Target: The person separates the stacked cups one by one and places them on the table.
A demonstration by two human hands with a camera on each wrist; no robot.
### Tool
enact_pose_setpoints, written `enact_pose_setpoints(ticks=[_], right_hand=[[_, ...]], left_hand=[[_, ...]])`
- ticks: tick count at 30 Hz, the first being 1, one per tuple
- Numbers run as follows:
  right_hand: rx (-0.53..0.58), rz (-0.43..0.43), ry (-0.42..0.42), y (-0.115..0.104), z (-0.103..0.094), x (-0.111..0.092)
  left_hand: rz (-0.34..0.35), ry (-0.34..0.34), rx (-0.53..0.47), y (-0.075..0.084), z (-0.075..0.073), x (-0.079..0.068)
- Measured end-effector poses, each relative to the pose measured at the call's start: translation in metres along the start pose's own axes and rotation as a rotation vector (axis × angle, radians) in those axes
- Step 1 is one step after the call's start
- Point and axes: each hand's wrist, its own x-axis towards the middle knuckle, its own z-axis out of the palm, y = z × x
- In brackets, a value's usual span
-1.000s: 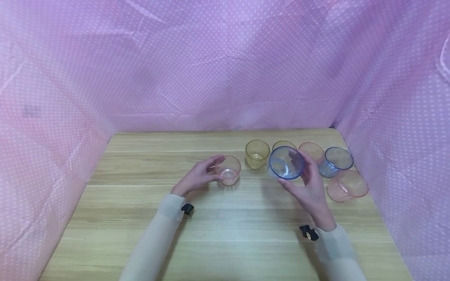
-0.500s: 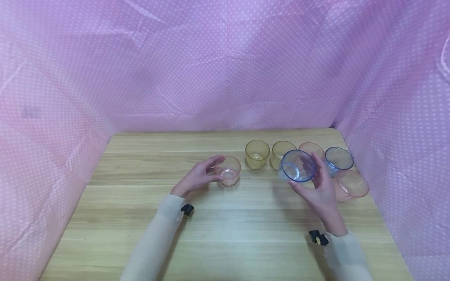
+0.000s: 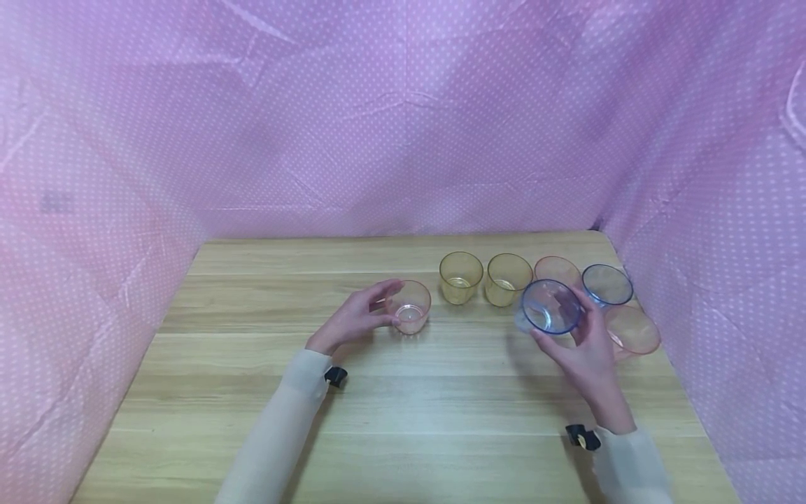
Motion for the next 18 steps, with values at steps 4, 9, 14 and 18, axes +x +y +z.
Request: enact_pose_setpoints(ticks=[4,9,14,18], right_hand=[[-0.032,0.033,0.018,0.002,-0.005,-0.003],[-0.039,0.050,0.040,0.007,-0.011,-0.005],[-0.021,0.044,0.040,0.012,-0.016,-0.007],[-0.033,0.046,0.034,0.016,-0.019,-0.009]], left_hand=[[0.004,-0.001,0.004,0.000,0.000,0.000],[0.007,-0.001,0.012,-0.001,0.000,0.001],[0.009,-0.004,0.003,-0.001,0.000,0.001],[0.013,-0.006,-0.001,-0.002,0.000,0.001]])
